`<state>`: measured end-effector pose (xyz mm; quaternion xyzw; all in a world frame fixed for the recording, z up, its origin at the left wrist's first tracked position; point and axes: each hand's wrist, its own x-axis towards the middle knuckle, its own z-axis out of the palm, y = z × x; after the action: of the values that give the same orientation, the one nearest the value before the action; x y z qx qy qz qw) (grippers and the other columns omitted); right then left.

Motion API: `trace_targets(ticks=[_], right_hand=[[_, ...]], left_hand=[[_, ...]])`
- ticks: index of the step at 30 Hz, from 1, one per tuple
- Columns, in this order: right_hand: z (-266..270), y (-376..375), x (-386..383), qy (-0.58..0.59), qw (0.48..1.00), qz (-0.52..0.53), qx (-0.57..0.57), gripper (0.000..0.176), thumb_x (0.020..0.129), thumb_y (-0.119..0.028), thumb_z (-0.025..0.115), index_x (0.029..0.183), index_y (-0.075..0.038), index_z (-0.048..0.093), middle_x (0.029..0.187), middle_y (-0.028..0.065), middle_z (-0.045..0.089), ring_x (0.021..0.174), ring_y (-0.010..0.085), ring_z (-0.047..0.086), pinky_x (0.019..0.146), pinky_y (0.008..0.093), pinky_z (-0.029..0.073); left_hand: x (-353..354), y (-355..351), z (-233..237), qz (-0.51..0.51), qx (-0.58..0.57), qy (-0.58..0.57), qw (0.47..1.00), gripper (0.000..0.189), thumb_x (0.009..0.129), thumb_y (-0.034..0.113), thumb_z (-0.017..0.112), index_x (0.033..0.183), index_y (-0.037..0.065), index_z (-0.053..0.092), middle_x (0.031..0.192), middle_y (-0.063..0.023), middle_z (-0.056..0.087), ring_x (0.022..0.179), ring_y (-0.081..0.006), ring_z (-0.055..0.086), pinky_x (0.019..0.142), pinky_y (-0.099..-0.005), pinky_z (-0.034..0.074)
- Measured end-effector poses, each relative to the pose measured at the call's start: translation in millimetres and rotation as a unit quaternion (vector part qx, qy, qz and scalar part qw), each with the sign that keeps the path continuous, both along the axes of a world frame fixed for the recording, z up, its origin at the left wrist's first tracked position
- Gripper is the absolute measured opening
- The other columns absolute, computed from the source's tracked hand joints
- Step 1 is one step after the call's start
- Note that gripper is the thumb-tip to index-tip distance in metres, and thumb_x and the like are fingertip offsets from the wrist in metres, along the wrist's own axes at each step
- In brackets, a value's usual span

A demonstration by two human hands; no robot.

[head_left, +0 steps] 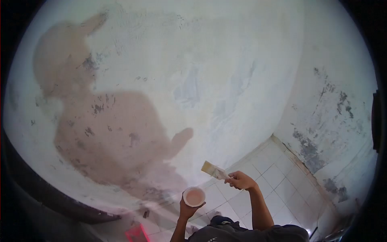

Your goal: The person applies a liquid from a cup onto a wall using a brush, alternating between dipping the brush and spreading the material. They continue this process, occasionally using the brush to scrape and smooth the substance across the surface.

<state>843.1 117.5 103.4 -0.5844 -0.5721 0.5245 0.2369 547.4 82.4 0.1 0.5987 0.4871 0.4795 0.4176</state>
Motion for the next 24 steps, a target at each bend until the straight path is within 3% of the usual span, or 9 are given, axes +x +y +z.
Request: trace_targets(ticks=[7,10,16,24], right_hand=[[-5.8,-1.1,62.8,0.046,0.997,0.051,-0.036,0.018,0.096,-0.021,0.060,0.099,-0.003,0.059,0.059,-0.0034,0.051,0.045,0.0036,0.040,0.039,0.0237,0.029],[-15.7,10.5,101.1,0.108,0.990,0.073,-0.048,0.015,0.096,-0.018,0.058,0.094,-0.003,0.058,0.060,-0.0022,0.049,0.042,0.0041,0.038,0.038,0.0236,0.029],[-10.0,34.1,169.4,0.111,0.981,0.127,-0.090,0.021,0.097,-0.019,0.057,0.084,-0.002,0.059,0.061,-0.0008,0.050,0.041,0.0052,0.041,0.036,0.0242,0.031],[-11.1,42.8,192.6,0.080,0.979,0.178,-0.058,0.025,0.095,-0.017,0.061,0.075,-0.001,0.059,0.057,-0.0010,0.050,0.042,0.0065,0.045,0.038,0.0260,0.034]], left_hand=[[72.1,9.1,-7.4,0.029,0.011,0.007,0.999,0.085,0.060,0.028,0.096,0.127,0.001,0.050,0.116,-0.0143,0.066,0.106,-0.0265,0.065,0.093,-0.0398,0.053],[119.8,21.6,-11.8,0.065,0.034,0.013,0.997,0.086,0.060,0.028,0.096,0.127,0.002,0.050,0.118,-0.0139,0.065,0.108,-0.0263,0.064,0.095,-0.0399,0.052],[206.7,35.5,-17.8,0.094,0.027,-0.014,0.995,0.086,0.060,0.027,0.096,0.128,0.002,0.051,0.120,-0.0130,0.063,0.110,-0.0253,0.063,0.096,-0.0396,0.051],[243.2,12.9,-13.1,0.130,0.045,-0.039,0.990,0.087,0.060,0.024,0.096,0.130,0.001,0.050,0.120,-0.0134,0.063,0.110,-0.0248,0.063,0.095,-0.0386,0.052]])
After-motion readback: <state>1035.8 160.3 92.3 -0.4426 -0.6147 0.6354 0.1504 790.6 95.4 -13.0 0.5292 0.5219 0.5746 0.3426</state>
